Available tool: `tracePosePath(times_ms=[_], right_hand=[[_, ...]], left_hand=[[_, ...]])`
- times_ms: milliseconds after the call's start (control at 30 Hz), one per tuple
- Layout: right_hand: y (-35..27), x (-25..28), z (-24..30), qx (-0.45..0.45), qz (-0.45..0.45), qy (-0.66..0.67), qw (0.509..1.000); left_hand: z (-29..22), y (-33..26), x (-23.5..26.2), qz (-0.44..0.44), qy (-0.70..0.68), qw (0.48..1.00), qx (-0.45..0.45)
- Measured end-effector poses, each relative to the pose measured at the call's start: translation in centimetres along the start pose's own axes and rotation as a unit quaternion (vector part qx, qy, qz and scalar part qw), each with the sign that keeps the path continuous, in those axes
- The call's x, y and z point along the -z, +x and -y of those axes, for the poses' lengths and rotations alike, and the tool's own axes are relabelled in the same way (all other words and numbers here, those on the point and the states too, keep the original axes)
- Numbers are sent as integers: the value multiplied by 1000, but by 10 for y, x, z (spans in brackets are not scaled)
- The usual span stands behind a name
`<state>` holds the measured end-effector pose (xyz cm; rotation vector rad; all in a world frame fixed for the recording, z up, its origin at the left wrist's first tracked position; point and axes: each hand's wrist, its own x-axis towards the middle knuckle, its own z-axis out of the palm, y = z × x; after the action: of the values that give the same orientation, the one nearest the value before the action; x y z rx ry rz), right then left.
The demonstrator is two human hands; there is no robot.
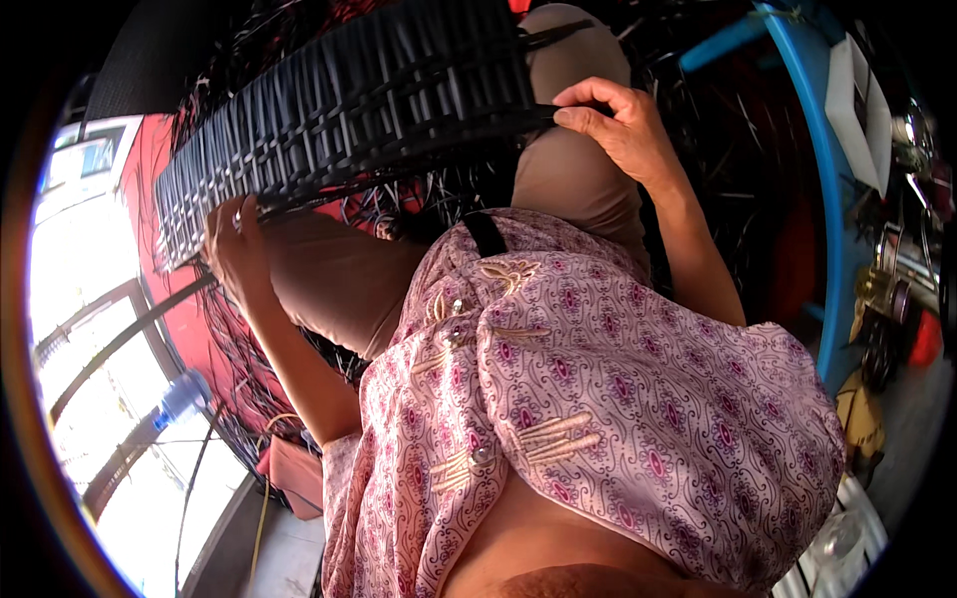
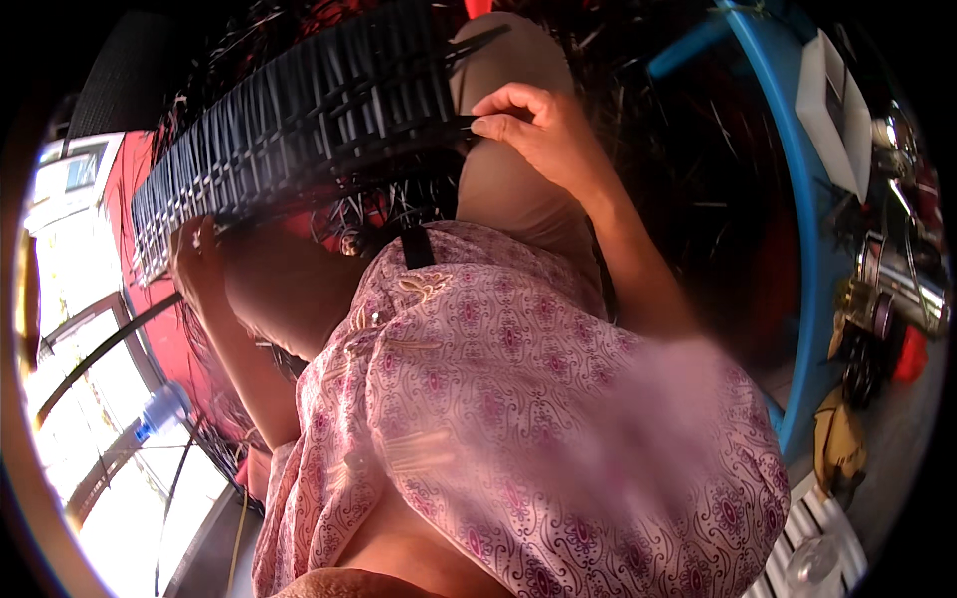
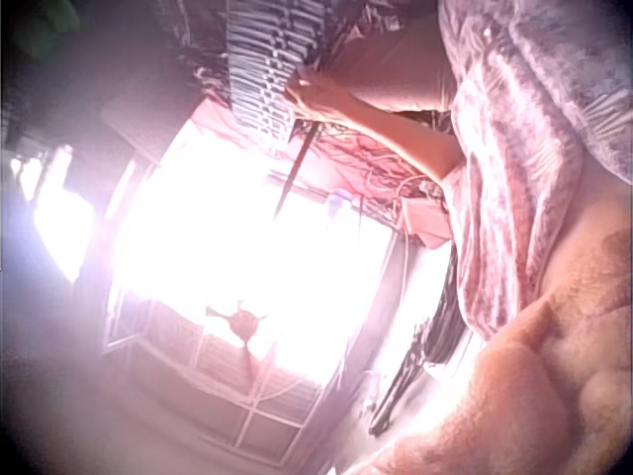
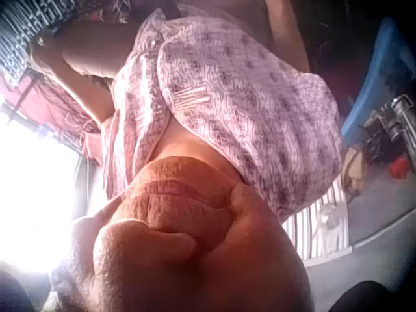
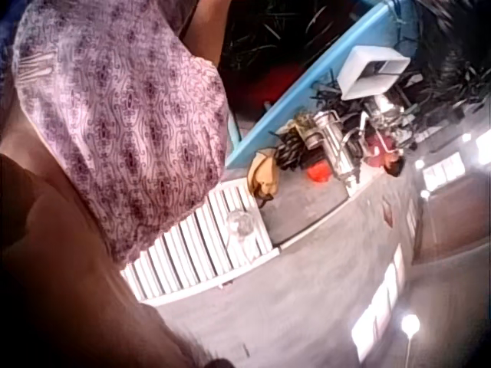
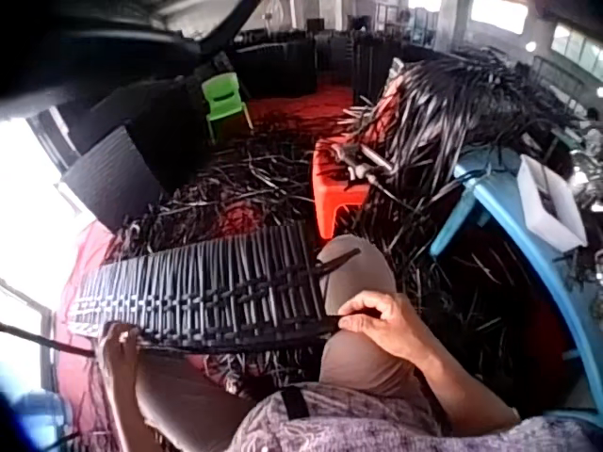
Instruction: The person weaves black strips through a metal frame by hand, lifting and flipping the panel while surrounded by piles of weaving material.
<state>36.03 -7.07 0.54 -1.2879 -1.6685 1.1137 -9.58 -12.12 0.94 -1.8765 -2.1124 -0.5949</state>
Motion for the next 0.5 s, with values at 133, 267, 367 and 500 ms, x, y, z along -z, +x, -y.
tracePosePath(times_ms=[133, 267, 367, 500], right_hand=[[-8, 11, -17, -39, -4, 94, 995], [-20, 21, -31, -87, -29, 208, 974], [-33, 39, -54, -131, -83, 208, 966], [-53, 55, -134, -195, -174, 180, 948]], left_hand=[[-78, 14, 6, -48, -131, 988, -63], [-184, 5, -1, -9, -221, 952, -212], [-224, -2, -7, 63, -239, 935, -253], [-237, -3, -14, 85, -173, 932, -308]])
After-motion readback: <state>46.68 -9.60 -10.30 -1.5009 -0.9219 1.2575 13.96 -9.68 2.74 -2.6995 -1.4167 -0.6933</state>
